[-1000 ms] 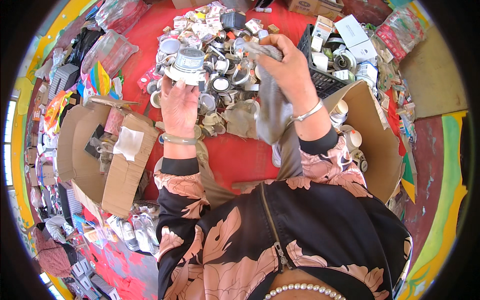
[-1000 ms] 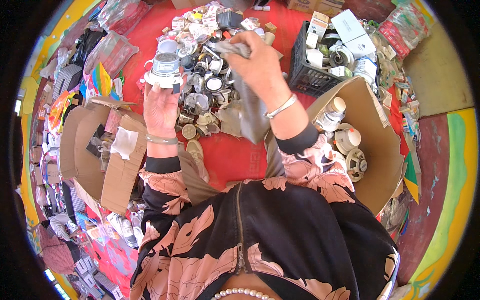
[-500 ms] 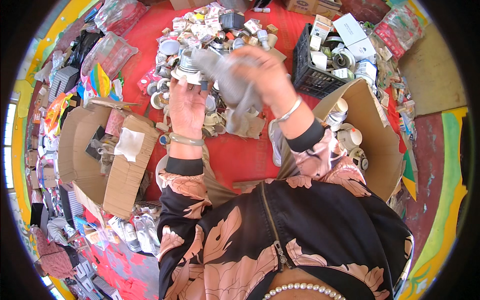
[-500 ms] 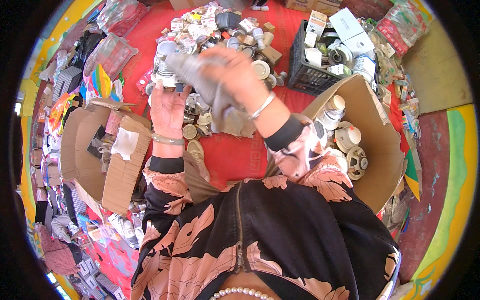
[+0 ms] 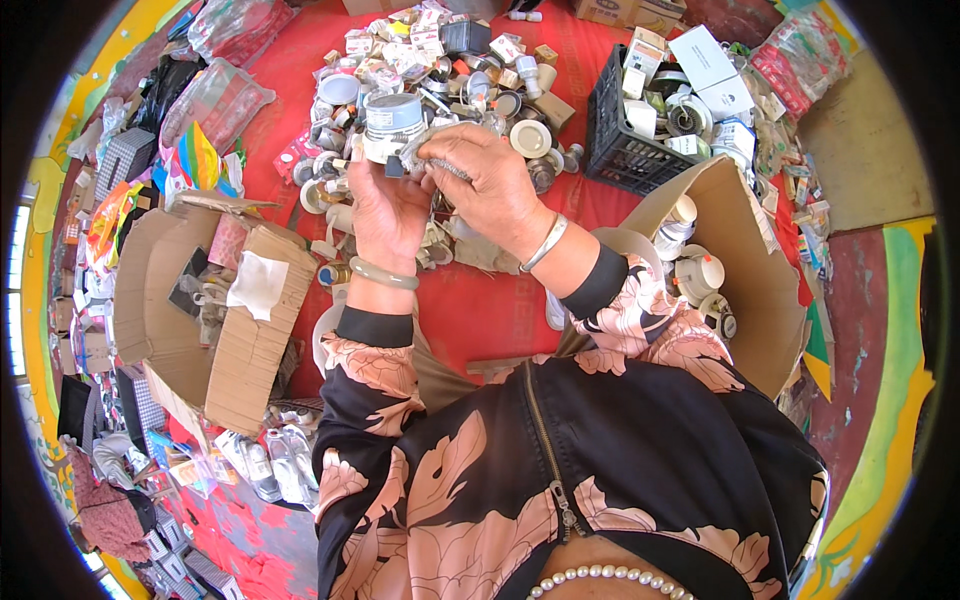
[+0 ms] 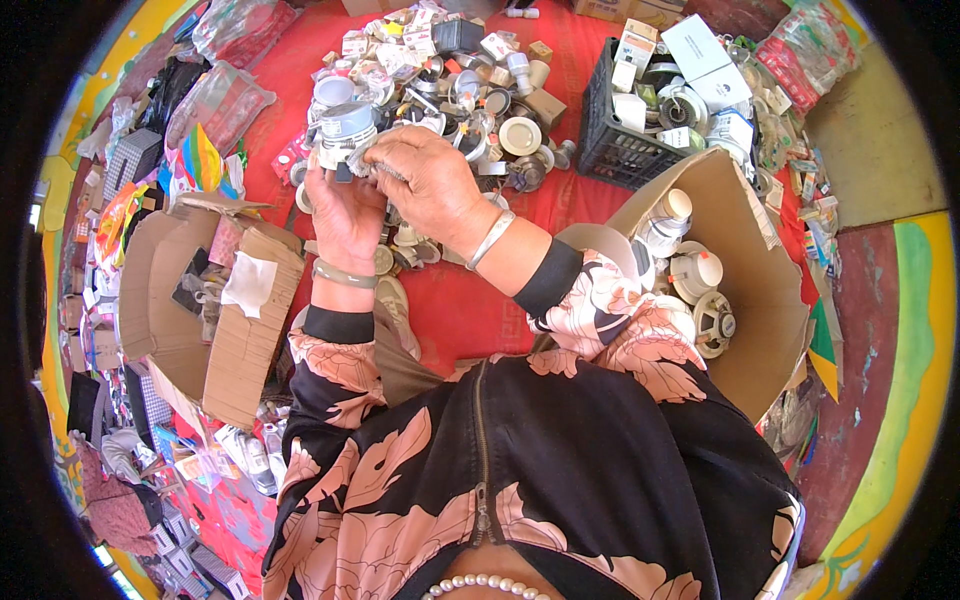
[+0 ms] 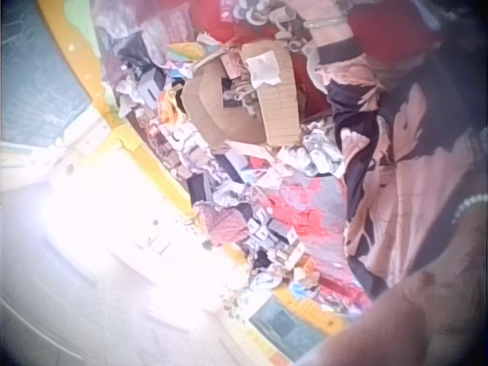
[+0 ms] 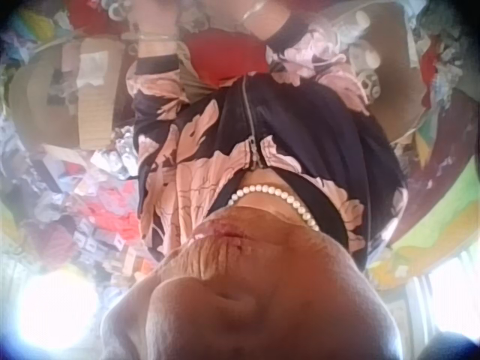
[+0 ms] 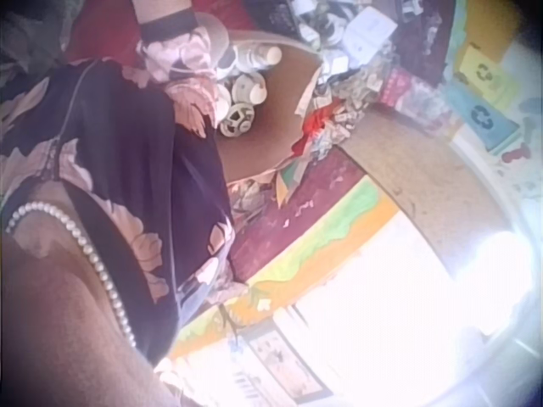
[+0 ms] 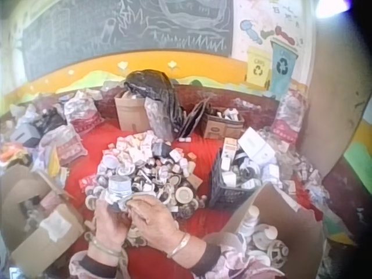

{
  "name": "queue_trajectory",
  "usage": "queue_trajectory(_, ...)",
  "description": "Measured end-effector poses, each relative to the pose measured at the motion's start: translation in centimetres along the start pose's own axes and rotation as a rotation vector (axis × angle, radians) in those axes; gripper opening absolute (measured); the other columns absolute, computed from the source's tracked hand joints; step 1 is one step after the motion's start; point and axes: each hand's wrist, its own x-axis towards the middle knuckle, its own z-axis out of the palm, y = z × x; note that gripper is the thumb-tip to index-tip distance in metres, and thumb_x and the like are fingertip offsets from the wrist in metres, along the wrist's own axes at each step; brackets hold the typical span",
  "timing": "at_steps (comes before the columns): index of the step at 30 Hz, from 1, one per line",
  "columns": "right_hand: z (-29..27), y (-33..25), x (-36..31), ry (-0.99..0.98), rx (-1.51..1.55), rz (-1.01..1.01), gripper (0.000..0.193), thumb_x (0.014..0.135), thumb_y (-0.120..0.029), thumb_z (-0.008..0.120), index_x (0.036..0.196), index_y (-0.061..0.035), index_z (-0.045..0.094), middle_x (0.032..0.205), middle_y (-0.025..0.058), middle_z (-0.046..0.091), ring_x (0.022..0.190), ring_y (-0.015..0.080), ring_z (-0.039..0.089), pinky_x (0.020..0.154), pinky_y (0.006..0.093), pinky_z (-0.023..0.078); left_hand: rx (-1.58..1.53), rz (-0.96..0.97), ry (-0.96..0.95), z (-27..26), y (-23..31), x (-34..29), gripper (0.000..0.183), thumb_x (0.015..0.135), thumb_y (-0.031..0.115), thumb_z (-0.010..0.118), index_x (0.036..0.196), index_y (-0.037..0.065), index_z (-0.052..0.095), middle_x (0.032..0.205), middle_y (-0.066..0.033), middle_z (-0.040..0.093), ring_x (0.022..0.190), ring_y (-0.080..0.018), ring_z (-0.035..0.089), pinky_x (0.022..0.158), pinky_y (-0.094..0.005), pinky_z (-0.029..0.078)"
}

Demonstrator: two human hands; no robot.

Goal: The person cleans several small circular electronic components using a cloth. The person picks up each component, wipes it thoroughly with the cloth, and then places it into a cardboard box.

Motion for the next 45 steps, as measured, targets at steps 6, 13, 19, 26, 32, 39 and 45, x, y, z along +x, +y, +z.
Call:
queue_trajectory(6, -0.3, 0.9, 0.0, -0.077, -0.136, -0.146, 0.023, 0.064, 0.003, 0.061, 0.086, -0.0038, 0.063, 0.084, 0.0103, 0.060, 0.079, 0.0286, 0.058, 0.067, 0.0351, 0.049, -0.003, -0.048, -0.024, -1.1, -0.2, 0.2, 0.056, 0.078, 0.051, 0.055, 0.117, 0.013, 0.047, 0.110, -0.0025, 0.054, 0.097, -0.0185, 0.053, 0.077, -0.0336, 0.046)
queue_trajectory(13, -1.8, 1.5, 0.3, -0.186, -0.367, -0.167, 0.021, 0.065, -0.001, 0.055, 0.083, -0.0053, 0.063, 0.082, 0.0086, 0.060, 0.081, 0.0275, 0.058, 0.067, 0.0352, 0.049, -0.081, -0.138, 0.001, -0.4, 0.5, -0.1, 0.051, 0.082, 0.048, 0.045, 0.116, 0.009, 0.049, 0.112, -0.0083, 0.056, 0.098, -0.0238, 0.056, 0.085, -0.0406, 0.046)
queue_trajectory(19, -2.9, 1.9, 0.7, 0.000, -0.519, -0.013, 0.017, 0.070, -0.004, 0.053, 0.085, -0.0043, 0.061, 0.080, 0.0129, 0.059, 0.078, 0.0325, 0.057, 0.066, 0.0380, 0.048, -0.273, -0.296, -0.096, -0.2, 0.6, 0.3, 0.062, 0.085, 0.048, 0.034, 0.121, -0.002, 0.043, 0.113, -0.0231, 0.052, 0.110, -0.0402, 0.049, 0.096, -0.0500, 0.038)
queue_trajectory(26, -4.4, 3.0, 1.3, 0.194, 0.099, 0.702, 0.021, 0.077, -0.016, 0.059, 0.089, 0.0003, 0.063, 0.079, 0.0138, 0.064, 0.069, 0.0183, 0.060, 0.064, 0.0285, 0.047, -0.323, -0.275, -0.110, -0.3, 1.1, 0.2, 0.057, 0.087, 0.040, 0.033, 0.123, -0.004, 0.041, 0.121, -0.0258, 0.048, 0.112, -0.0474, 0.044, 0.098, -0.0544, 0.034)
queue_trajectory(32, -3.6, 2.6, 0.8, 0.224, 0.199, 0.650, 0.017, 0.078, -0.010, 0.061, 0.090, 0.0021, 0.063, 0.075, 0.0011, 0.059, 0.066, 0.0051, 0.050, 0.060, 0.0189, 0.040, -0.331, -0.228, -0.193, -0.3, 1.0, 0.2, 0.047, 0.090, 0.033, 0.032, 0.122, -0.001, 0.042, 0.123, -0.0201, 0.049, 0.112, -0.0447, 0.045, 0.096, -0.0563, 0.036)
queue_trajectory(39, -4.1, 2.6, 1.4, 0.334, 0.323, 0.680, 0.015, 0.078, -0.006, 0.061, 0.092, 0.0011, 0.064, 0.080, 0.0009, 0.060, 0.069, 0.0040, 0.052, 0.061, 0.0179, 0.042, -0.258, -0.201, -0.177, -1.8, 0.3, 0.8, 0.040, 0.094, 0.025, 0.035, 0.126, 0.001, 0.038, 0.127, -0.0185, 0.045, 0.116, -0.0355, 0.046, 0.094, -0.0541, 0.041)
queue_trajectory(45, -3.1, 3.2, 1.0, 0.136, 0.004, 0.378, 0.019, 0.078, -0.008, 0.061, 0.094, 0.0009, 0.064, 0.082, 0.0040, 0.060, 0.075, 0.0109, 0.055, 0.065, 0.0234, 0.044, -0.185, -0.233, -0.161, -1.4, -0.4, 0.3, 0.039, 0.094, 0.023, 0.037, 0.125, 0.000, 0.038, 0.125, -0.0174, 0.046, 0.114, -0.0339, 0.047, 0.092, -0.0529, 0.043)
